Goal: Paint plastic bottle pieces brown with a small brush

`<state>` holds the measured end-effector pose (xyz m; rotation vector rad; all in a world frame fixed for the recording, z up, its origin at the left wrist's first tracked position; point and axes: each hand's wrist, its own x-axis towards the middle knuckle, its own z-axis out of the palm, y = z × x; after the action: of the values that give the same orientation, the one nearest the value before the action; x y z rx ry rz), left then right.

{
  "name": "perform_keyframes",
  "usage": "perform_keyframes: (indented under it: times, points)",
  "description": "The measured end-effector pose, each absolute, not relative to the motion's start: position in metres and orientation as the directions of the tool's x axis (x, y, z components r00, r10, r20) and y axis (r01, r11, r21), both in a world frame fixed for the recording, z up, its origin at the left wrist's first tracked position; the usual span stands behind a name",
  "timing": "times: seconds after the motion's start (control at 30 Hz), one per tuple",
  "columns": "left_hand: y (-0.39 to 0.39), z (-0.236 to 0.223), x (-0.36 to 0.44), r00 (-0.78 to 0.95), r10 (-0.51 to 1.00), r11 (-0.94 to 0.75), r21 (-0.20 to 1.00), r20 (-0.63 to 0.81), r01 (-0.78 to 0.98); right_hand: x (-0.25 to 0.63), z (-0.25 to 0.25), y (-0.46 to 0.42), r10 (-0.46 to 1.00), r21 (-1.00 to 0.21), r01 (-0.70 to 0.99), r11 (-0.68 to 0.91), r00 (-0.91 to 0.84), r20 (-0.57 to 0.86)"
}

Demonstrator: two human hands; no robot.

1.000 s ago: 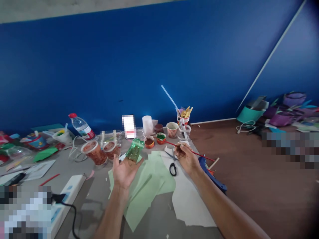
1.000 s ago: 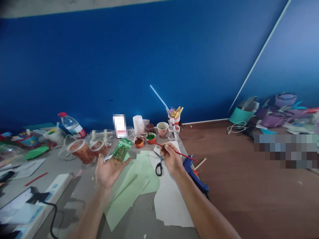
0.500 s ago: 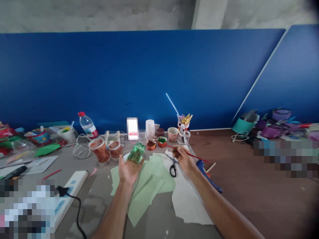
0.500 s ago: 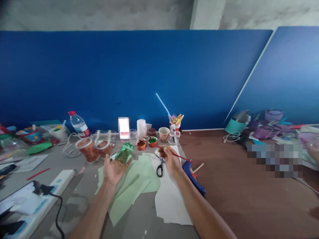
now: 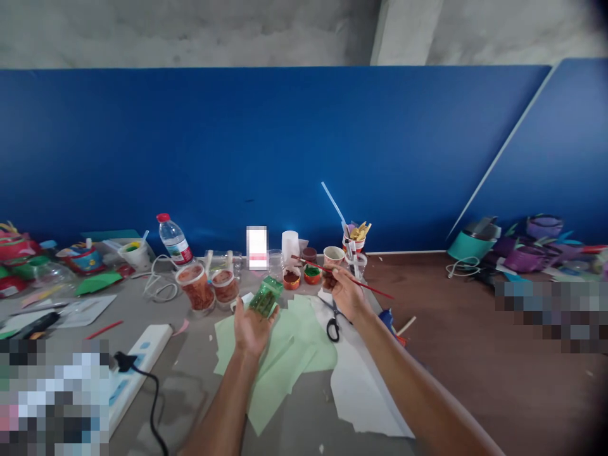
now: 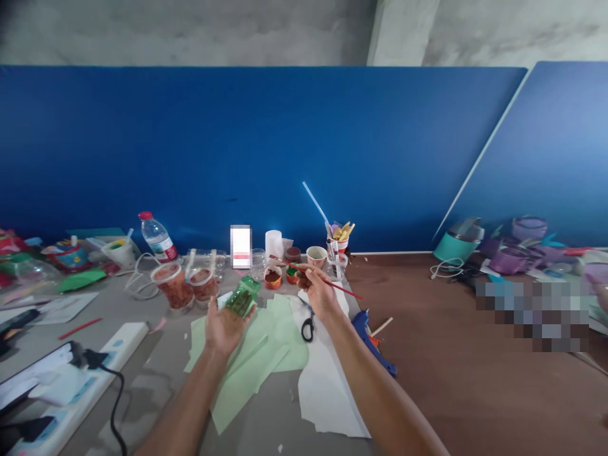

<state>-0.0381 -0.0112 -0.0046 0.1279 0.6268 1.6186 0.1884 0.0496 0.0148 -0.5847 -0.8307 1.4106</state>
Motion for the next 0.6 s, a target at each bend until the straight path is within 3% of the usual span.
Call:
perform_keyframes:
  times: [0.6]
  points:
    - [-0.008, -0.007, -0.033, -0.219, 0.938, -0.027, 0.574, -0.269, -0.819, 0.17, -0.017, 0.072, 0.968, -0.883, -0.412, 0.227, 0.192, 0.159]
